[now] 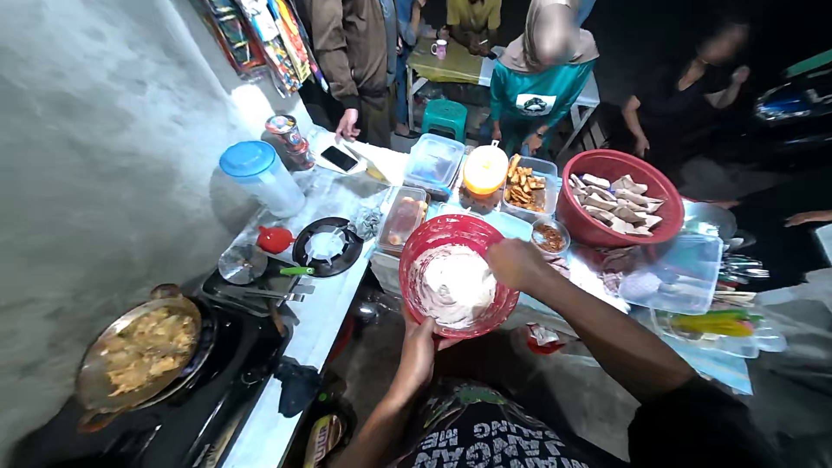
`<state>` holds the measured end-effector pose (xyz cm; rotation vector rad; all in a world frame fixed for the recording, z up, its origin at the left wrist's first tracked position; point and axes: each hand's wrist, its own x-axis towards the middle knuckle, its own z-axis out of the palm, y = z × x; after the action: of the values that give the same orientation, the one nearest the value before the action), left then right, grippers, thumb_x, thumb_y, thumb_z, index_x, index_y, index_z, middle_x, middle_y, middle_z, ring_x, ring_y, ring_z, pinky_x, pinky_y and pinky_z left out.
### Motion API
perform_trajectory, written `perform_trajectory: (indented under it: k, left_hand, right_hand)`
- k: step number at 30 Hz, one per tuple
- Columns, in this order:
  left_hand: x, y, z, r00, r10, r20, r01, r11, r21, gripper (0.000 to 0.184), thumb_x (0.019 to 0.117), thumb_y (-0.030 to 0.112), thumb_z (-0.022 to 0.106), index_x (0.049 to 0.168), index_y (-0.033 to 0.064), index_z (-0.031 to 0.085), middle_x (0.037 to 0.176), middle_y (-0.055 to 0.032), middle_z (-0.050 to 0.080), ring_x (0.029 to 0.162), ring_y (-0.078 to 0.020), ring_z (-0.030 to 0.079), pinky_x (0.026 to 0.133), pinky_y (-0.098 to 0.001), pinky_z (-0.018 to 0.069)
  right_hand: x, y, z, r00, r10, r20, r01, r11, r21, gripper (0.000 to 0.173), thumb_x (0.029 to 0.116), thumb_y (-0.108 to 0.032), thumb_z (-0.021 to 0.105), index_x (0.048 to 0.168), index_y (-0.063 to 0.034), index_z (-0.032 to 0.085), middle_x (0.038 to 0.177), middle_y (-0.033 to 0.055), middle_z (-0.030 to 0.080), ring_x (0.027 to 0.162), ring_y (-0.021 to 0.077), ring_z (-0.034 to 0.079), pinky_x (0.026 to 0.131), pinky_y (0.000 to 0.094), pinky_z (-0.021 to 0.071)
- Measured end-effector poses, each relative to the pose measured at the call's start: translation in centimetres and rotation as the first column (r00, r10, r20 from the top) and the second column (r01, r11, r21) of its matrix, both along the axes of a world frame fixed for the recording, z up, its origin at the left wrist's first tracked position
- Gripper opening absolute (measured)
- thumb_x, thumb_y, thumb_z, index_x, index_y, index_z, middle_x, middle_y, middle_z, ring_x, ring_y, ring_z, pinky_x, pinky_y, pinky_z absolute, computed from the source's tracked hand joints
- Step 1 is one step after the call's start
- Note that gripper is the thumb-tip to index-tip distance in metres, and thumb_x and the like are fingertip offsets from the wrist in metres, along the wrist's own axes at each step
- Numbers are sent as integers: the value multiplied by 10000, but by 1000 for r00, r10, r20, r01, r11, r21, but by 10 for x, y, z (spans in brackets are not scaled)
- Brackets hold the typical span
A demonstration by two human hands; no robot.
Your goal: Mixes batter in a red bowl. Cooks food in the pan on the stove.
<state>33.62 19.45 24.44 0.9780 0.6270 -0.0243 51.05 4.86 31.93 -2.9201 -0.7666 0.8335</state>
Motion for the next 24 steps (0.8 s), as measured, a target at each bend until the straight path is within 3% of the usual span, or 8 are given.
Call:
perform_trajectory:
  k: [2, 4, 6, 10, 14, 17, 21, 24]
  left_hand:
    - [-3, 3, -1, 1000, -18, -11, 18, 1000, 8, 715, 1020, 40, 376, 1617, 163, 0, 1265, -220, 606, 944, -322, 731, 710, -470, 653]
    - [-3, 10, -3, 1000, -10, -12, 10, 1000, 0, 706, 1021, 41, 379, 1616, 153, 15, 1274, -222, 601, 962, -329, 728, 715, -483, 652]
    - [-4, 19, -6, 1000, 14, -13, -14, 1000, -16, 710, 1018, 33, 385, 1617, 157, 23, 1310, -238, 583, 990, -357, 720, 720, -516, 649]
    - [-10, 25, -9, 999, 27, -19, -27, 1000, -13, 755, 998, 29, 403, 1617, 169, -7, 1313, -227, 579, 962, -335, 729, 710, -480, 653]
    - [-15, 29, -8, 998, 55, 8, -54, 997, -63, 737, 1002, 22, 390, 1611, 175, 3, 1308, -261, 580, 955, -405, 726, 704, -544, 651]
    - [-26, 19, -9, 995, 93, 34, -92, 995, -33, 748, 1017, 18, 389, 1617, 177, -28, 1302, -253, 581, 922, -372, 736, 686, -510, 658]
    - [-41, 6, -7, 985, 167, 41, -168, 986, 10, 708, 1040, 58, 382, 1618, 169, -13, 1348, -222, 569, 976, -335, 728, 712, -496, 656]
    - [-64, -2, -7, 952, 306, 33, -307, 950, 61, 728, 1013, 51, 408, 1625, 161, 28, 1379, -202, 553, 1018, -301, 715, 740, -475, 648]
  right_hand:
    - [-2, 12, -13, 992, -55, 113, 43, 994, 104, 212, 1010, -142, 585, 1107, -6, 716, 1108, 239, 703, 1048, 446, 682, 858, 637, 549]
    - [-7, 21, -28, 996, 82, -46, -71, 976, 207, 205, 988, -124, 576, 1098, -25, 719, 1102, 217, 704, 1055, 420, 678, 899, 649, 537]
    - [-8, 26, -19, 971, 149, -187, -130, 985, 114, 205, 998, -150, 599, 1066, -10, 733, 1089, 224, 708, 1080, 420, 663, 928, 664, 504]
    - [-12, 40, -17, 991, -19, 132, 12, 999, 52, 230, 1028, -148, 553, 1126, -24, 720, 1118, 237, 698, 1032, 442, 683, 835, 629, 549]
    - [-18, 45, -14, 978, 165, -130, -164, 986, 23, 220, 996, -166, 581, 1086, -27, 727, 1132, 235, 696, 1110, 446, 651, 900, 699, 502]
    - [-18, 48, 5, 993, 50, 103, -40, 995, -92, 204, 1009, -133, 577, 1060, -3, 726, 1105, 242, 704, 1060, 454, 674, 844, 650, 532]
    - [-23, 46, -23, 932, 358, -46, -341, 915, 214, 212, 1003, -190, 594, 1069, -60, 748, 1085, 197, 716, 1071, 409, 673, 924, 666, 516]
    - [-28, 48, 2, 913, 405, -41, -406, 914, -15, 209, 990, -134, 605, 1058, 23, 725, 1117, 272, 696, 1105, 480, 652, 916, 698, 503]
